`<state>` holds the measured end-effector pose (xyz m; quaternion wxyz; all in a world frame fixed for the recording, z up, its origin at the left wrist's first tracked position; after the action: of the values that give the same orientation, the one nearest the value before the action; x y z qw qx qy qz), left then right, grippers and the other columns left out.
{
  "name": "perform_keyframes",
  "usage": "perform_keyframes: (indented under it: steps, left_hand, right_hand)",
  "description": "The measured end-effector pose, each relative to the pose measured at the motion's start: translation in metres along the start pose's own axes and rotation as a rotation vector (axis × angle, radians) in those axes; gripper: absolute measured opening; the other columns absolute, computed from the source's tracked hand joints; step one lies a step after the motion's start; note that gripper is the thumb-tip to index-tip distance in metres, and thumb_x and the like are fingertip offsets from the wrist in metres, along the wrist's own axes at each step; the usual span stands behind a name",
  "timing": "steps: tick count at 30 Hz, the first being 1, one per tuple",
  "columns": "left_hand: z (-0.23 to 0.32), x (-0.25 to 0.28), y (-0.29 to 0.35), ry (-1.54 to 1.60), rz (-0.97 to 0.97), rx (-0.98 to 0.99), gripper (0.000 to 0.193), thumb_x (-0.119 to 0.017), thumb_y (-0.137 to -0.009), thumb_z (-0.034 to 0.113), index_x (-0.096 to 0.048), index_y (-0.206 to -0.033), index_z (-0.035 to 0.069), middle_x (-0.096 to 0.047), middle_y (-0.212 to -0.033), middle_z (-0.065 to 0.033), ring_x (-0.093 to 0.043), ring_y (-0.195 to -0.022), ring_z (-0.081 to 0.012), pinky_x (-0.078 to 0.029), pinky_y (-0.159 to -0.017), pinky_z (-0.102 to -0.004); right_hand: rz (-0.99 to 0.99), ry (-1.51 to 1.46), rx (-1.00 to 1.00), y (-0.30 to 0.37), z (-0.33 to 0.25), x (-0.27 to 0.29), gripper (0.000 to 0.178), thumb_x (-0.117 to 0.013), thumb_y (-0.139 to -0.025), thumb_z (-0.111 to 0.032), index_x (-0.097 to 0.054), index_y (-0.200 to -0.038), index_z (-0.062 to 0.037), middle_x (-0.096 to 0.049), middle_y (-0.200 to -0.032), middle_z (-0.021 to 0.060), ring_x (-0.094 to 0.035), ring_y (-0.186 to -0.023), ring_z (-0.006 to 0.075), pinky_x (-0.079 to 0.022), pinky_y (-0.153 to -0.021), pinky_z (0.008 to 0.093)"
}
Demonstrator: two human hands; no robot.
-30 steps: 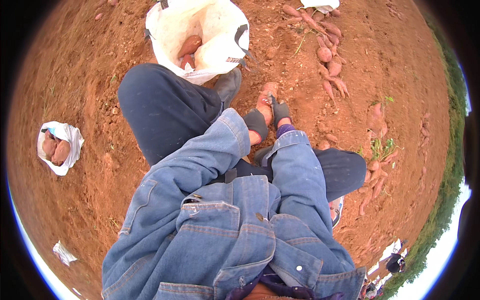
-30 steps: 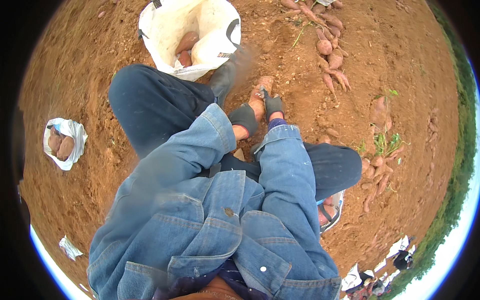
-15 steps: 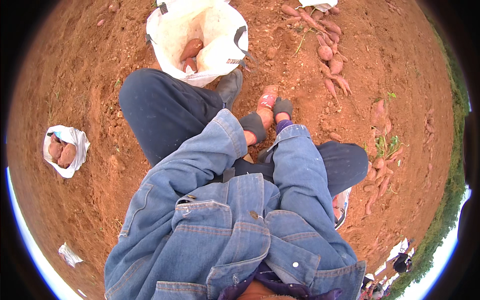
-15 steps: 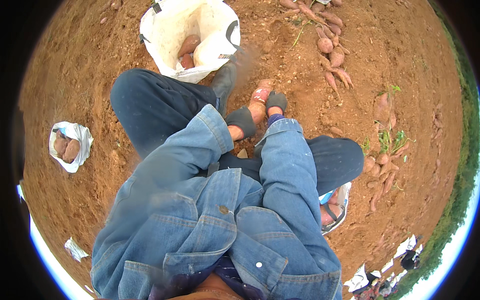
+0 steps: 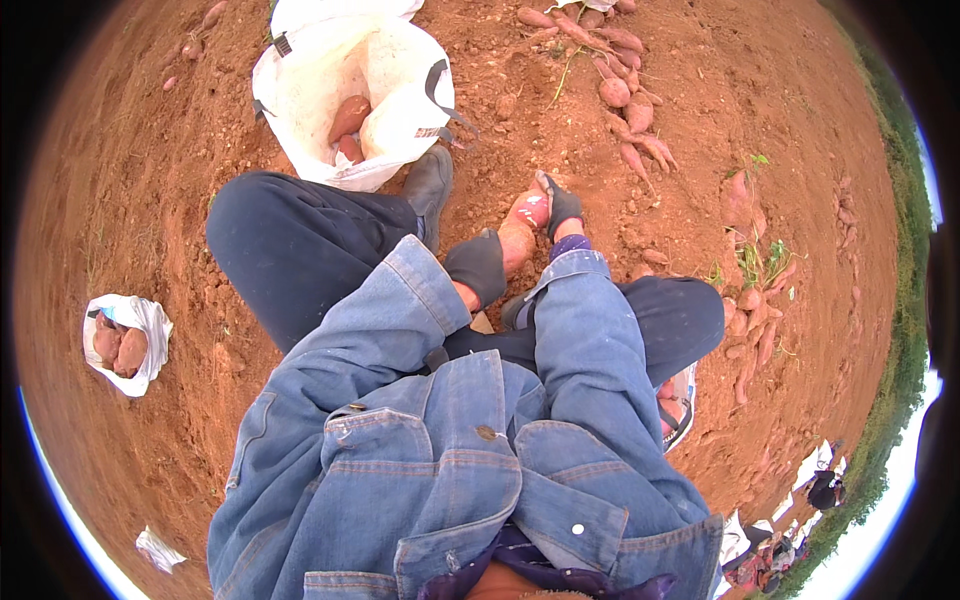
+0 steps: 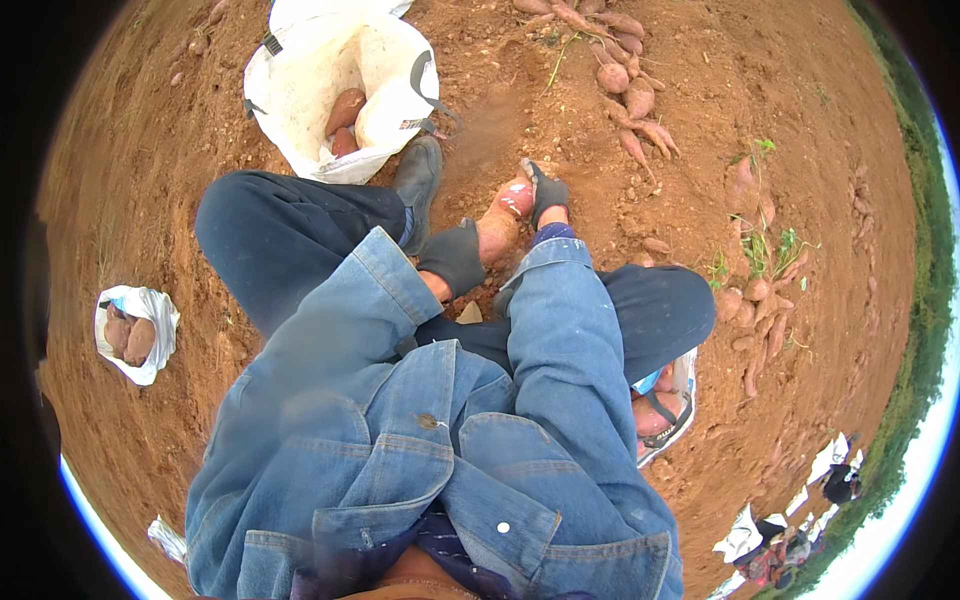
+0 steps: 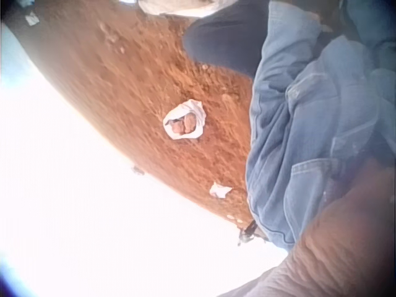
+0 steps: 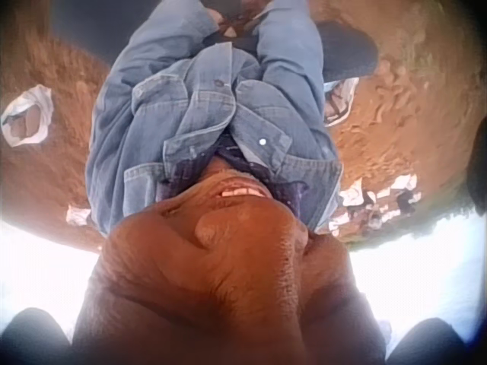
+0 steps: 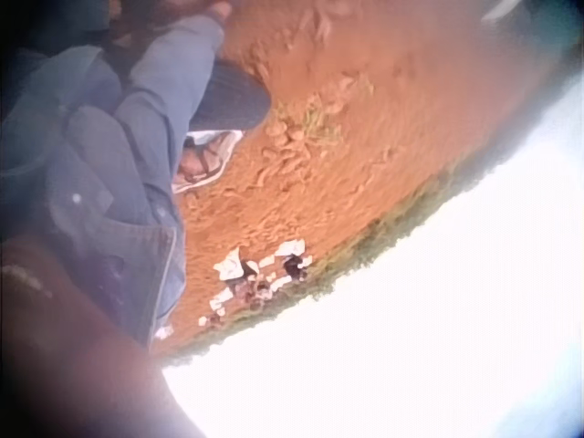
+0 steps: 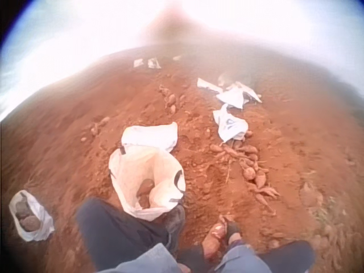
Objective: The person sits on the ground in a field and picks up sweet potatoes one by one, removing attached stems and dirt. They place the cleaned potatoes into a white sack. Other workers are visible in the background performing similar tasks.
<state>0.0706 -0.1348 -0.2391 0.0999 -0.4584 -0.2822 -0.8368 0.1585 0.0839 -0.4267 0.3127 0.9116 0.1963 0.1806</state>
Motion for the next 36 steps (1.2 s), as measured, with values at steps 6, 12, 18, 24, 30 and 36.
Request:
perform_keyframes:
  steps: [6, 12, 18, 24, 30, 36]
  left_hand:
    - [-0.018, -0.007, -0.003, 0.010, 0.010, 0.052, 0.051, -0.077, -0.076, 0.026, -0.062, -0.116, -0.002, -0.072, -0.084, -0.0201, -0.071, -0.078, -0.0383, -0.055, -0.071, -0.0482]
    - [-0.013, 0.023, 0.013, 0.308, 0.083, 0.032, 0.049, -0.079, -0.075, 0.025, -0.062, -0.113, -0.001, -0.071, -0.082, -0.0178, -0.070, -0.075, -0.0352, -0.054, -0.068, -0.0459]
    - [0.015, 0.044, -0.009, 0.836, 0.052, -0.068, 0.047, -0.082, -0.074, 0.024, -0.062, -0.110, 0.000, -0.069, -0.080, -0.0155, -0.068, -0.072, -0.0322, -0.053, -0.065, -0.0436]
    - [0.026, 0.039, -0.034, 1.010, -0.038, -0.035, 0.046, -0.084, -0.073, 0.023, -0.062, -0.108, 0.002, -0.068, -0.078, -0.0132, -0.067, -0.069, -0.0292, -0.052, -0.063, -0.0413]
    - [0.034, 0.034, -0.042, 1.066, -0.087, -0.020, 0.045, -0.086, -0.073, 0.023, -0.063, -0.105, 0.003, -0.067, -0.076, -0.0109, -0.065, -0.067, -0.0262, -0.051, -0.060, -0.0390]
    - [0.032, 0.031, -0.043, 1.071, -0.149, 0.011, 0.044, -0.089, -0.072, 0.022, -0.063, -0.102, 0.004, -0.066, -0.075, -0.0086, -0.064, -0.064, -0.0231, -0.050, -0.057, -0.0367]
  right_hand:
    - [0.102, 0.320, 0.311, 0.032, -0.070, 0.018, 0.082, -0.058, -0.094, -0.068, -0.069, -0.115, 0.0103, -0.070, -0.111, 0.0329, -0.069, -0.100, 0.0434, -0.054, -0.087, 0.0441]
    - [0.064, -0.165, 0.209, 0.021, -0.058, 0.028, 0.079, -0.040, -0.099, -0.072, -0.061, -0.137, -0.0068, -0.070, -0.126, 0.0114, -0.066, -0.116, 0.0307, -0.052, -0.093, 0.0390]
    - [0.068, -0.586, 0.281, 0.030, -0.089, 0.027, 0.058, -0.072, -0.090, -0.054, -0.071, -0.116, -0.0017, -0.073, -0.109, 0.0079, -0.067, -0.096, 0.0220, -0.052, -0.086, 0.0363]
    - [0.325, -0.222, 0.225, 0.071, -0.102, 0.033, 0.081, -0.087, -0.075, -0.056, -0.070, -0.109, 0.0155, -0.074, -0.106, 0.0177, -0.068, -0.091, 0.0247, -0.054, -0.082, 0.0410]
    - [0.298, -0.061, 0.352, 0.067, -0.114, 0.045, 0.080, -0.065, -0.090, -0.066, -0.071, -0.111, 0.0109, -0.074, -0.104, 0.0144, -0.068, -0.093, 0.0264, -0.055, -0.081, 0.0418]
    - [0.361, -0.657, 0.274, 0.066, -0.107, 0.059, 0.077, -0.060, -0.094, -0.066, -0.071, -0.106, 0.0095, -0.073, -0.102, 0.0144, -0.067, -0.090, 0.0225, -0.055, -0.079, 0.0388]
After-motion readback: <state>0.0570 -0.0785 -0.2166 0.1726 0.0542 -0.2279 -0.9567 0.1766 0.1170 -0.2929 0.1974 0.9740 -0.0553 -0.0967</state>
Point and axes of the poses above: each hand's wrist, its own y-axis away from the middle knuckle, its own x-axis out of the back of the hand, z = x × y, the point moved 8 cm from there along -y, towards the middle knuckle
